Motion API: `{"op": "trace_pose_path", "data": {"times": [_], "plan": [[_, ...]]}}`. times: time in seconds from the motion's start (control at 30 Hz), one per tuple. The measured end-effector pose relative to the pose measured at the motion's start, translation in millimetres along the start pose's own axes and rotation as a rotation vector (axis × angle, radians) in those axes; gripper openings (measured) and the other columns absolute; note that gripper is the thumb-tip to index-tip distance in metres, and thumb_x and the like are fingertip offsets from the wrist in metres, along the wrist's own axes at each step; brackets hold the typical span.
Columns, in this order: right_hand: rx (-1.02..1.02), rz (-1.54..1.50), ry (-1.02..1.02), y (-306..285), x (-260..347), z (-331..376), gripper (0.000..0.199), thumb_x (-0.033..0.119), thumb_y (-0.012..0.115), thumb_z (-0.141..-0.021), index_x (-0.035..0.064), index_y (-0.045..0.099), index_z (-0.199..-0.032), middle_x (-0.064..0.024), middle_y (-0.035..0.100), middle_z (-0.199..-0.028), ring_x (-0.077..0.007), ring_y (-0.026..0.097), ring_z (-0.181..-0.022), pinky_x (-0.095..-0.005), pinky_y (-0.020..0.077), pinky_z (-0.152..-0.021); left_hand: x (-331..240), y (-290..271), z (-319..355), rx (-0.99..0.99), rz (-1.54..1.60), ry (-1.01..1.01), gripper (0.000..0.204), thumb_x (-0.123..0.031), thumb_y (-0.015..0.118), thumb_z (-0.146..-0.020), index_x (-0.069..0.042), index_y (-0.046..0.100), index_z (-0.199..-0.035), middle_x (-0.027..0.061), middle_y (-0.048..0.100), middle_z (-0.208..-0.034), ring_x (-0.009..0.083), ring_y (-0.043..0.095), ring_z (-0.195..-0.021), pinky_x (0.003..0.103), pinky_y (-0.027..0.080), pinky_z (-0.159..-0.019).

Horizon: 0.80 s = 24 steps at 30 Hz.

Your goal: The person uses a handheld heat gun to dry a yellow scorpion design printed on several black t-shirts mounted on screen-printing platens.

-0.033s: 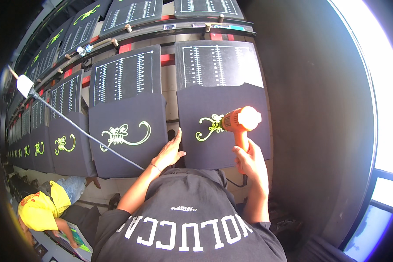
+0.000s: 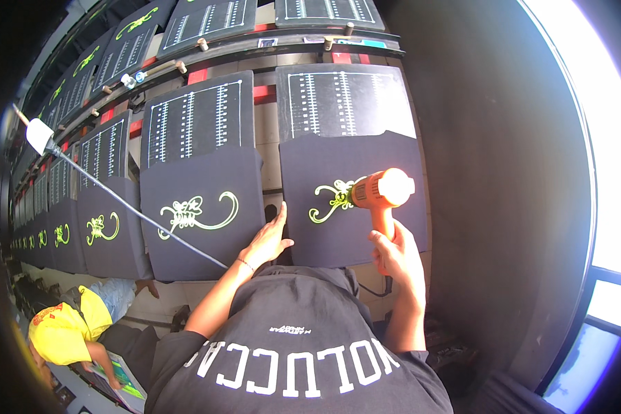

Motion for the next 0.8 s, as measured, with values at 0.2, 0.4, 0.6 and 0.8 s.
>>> {"op": "trace_pose_path", "data": {"times": [0.2,0.4,0.6,0.8], "plan": [[-0.035,0.009,0.020,-4.0,-8.4,8.0,0.016,0.015,0.064,-0.092,0.0025,0.056,-0.098,-0.0010,0.055,-0.067,-0.0090,0.054,-0.055,-0.0270,0.0448,-0.050,-2.2,-2.0,0.5,0.036,-0.002,-0.027,0.112,-0.012,0.077,-0.085,-0.002,-0.008,-0.157,0.0298,0.028,-0.157,0.0424,0.040,-0.140,0.042,0.037,-0.116],[-0.015,-0.012,0.041,-7.1,-12.6,17.6,0.020,0.014,0.062,-0.093,0.0000,0.058,-0.107,-0.0051,0.064,-0.086,-0.0091,0.055,-0.059,-0.0263,0.0483,-0.053,-2.6,-4.1,1.0,0.036,-0.024,0.022,0.117,-0.002,0.077,-0.081,-0.003,-0.012,-0.157,0.0305,0.033,-0.155,0.0428,0.046,-0.135,0.041,0.039,-0.114],[0.017,-0.022,0.066,-7.4,-12.6,20.4,0.019,0.014,0.062,-0.093,0.0004,0.058,-0.105,-0.0046,0.064,-0.087,-0.0087,0.056,-0.060,-0.0265,0.0488,-0.054,-2.2,-3.1,1.0,0.065,-0.034,-0.015,0.119,-0.003,0.078,-0.081,-0.004,-0.013,-0.157,0.0312,0.034,-0.153,0.0429,0.048,-0.133,0.040,0.042,-0.112],[0.109,-0.014,0.081,5.4,-13.4,21.4,0.017,0.014,0.062,-0.094,0.0008,0.058,-0.105,-0.0047,0.065,-0.089,-0.0085,0.056,-0.060,-0.0261,0.0494,-0.055,-4.0,-5.5,2.6,0.048,-0.026,0.005,0.117,-0.004,0.078,-0.081,-0.003,-0.011,-0.157,0.0314,0.037,-0.151,0.0439,0.049,-0.131,0.041,0.043,-0.111]]}}
Point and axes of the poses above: each hand's wrist, its own z-axis away from the middle knuckle, its own y-axis out of the palm, x = y × z, the point moved 7 cm from there along -z, towards the middle knuckle
